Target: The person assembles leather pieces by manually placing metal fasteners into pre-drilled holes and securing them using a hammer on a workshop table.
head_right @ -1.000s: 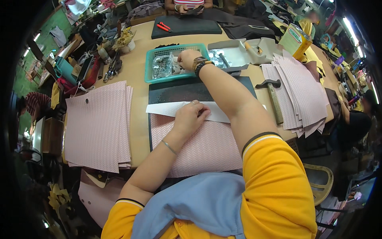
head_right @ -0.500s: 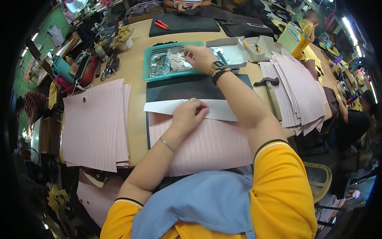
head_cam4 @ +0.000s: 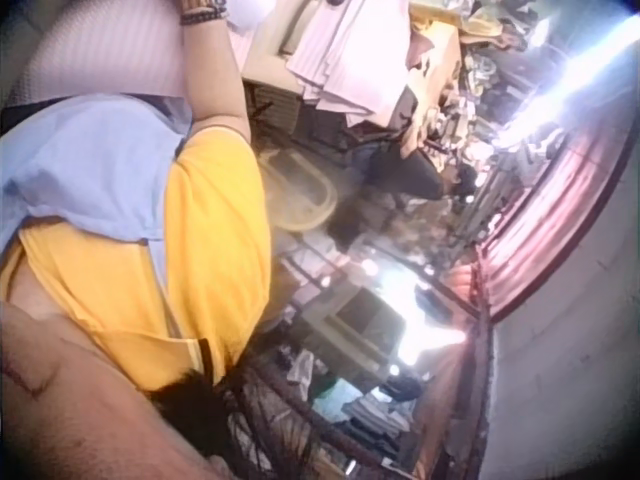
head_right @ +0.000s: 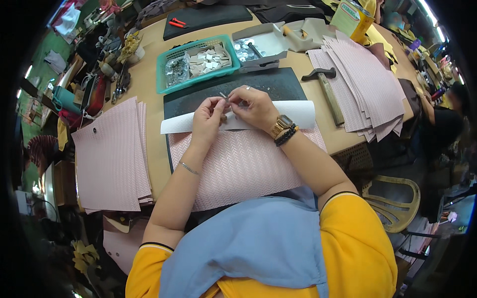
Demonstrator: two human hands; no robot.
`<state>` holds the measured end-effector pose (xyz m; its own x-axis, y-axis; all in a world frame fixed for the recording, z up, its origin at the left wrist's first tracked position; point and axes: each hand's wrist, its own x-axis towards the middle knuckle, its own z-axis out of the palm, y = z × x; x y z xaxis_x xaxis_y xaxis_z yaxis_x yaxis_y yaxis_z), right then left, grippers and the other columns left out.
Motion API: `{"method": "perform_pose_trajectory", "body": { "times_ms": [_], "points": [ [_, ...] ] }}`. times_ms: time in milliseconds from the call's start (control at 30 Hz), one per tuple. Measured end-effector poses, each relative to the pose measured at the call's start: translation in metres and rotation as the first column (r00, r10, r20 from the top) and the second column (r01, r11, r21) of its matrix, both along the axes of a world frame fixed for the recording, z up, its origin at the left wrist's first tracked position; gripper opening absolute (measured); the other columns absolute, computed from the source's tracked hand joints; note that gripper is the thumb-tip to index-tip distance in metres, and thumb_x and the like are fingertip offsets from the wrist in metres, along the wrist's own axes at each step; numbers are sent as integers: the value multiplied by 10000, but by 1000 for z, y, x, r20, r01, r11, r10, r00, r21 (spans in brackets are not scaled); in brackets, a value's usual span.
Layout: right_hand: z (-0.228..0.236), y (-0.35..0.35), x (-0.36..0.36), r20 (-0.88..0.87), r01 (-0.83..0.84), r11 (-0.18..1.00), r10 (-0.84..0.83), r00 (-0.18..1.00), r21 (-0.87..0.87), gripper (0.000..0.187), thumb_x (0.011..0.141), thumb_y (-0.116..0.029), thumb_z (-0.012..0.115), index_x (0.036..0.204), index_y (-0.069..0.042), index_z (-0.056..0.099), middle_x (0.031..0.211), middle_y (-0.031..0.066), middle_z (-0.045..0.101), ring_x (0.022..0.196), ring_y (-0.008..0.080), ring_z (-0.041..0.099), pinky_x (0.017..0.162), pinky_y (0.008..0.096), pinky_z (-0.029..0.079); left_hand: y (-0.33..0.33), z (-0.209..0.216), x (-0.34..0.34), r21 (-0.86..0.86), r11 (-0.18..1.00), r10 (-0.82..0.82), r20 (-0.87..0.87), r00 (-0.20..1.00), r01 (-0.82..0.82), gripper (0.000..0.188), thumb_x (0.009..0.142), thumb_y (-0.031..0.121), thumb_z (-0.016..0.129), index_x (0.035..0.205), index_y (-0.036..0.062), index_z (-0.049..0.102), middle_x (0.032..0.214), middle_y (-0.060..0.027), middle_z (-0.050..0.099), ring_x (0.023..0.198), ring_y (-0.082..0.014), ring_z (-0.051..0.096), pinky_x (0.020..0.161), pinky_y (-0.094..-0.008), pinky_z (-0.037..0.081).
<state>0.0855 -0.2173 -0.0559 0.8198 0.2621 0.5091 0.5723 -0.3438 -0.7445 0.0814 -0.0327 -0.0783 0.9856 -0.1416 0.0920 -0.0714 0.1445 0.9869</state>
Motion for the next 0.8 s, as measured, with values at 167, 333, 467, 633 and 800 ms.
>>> {"method": "perform_pose_trajectory", "body": {
  "times_ms": [167, 333, 467, 633, 800],
  "points": [
    [-10, 1, 4, 31, -24, 1000, 23, 999, 12, 153, 886, -9, 737, 1035, -6, 702, 1055, 108, 739, 870, 165, 727, 773, 291, 591, 2, -2, 0, 84, 996, -20, 14, 1000, 19, 183, 1048, 185, 645, 1124, 19, 662, 964, -28, 713, 750, -55, 616, 631, -218, 500],
    [-6, -2, 16, -137, 235, 969, -243, 960, -76, 221, 914, -91, 734, 1124, -22, 727, 991, 74, 751, 823, 111, 691, 745, 266, 568, -1, -1, -1, 67, 993, 91, 30, 995, -93, 141, 1041, 136, 642, 1119, 19, 638, 977, -26, 693, 734, -38, 595, 615, -202, 495],
    [1, -2, 19, -285, 186, 977, -210, 935, -107, 250, 896, -91, 755, 1135, -20, 734, 987, 73, 754, 827, 107, 687, 760, 275, 572, 0, 1, -2, 180, 980, 73, 60, 996, -83, 135, 1008, 99, 672, 1110, 19, 633, 975, -23, 669, 746, -38, 603, 647, -209, 528],
    [8, 2, 22, -370, 109, 978, -169, 913, -176, 251, 876, -85, 780, 1113, -8, 745, 1003, 110, 770, 871, 145, 729, 812, 279, 584, 3, -1, -1, 188, 978, 75, 68, 995, -86, 154, 996, 96, 691, 1117, 18, 636, 981, -23, 662, 753, -39, 609, 659, -214, 542],
    [-1, -8, 20, -474, 84, 987, -10, 881, 136, 210, 928, -80, 755, 1127, -16, 738, 1012, 56, 759, 927, 109, 710, 850, 263, 575, 0, -1, -2, 136, 985, 101, 65, 993, -109, 233, 986, 103, 672, 1194, -4, 670, 996, -62, 729, 746, -83, 669, 665, -250, 539]
  ]
}}
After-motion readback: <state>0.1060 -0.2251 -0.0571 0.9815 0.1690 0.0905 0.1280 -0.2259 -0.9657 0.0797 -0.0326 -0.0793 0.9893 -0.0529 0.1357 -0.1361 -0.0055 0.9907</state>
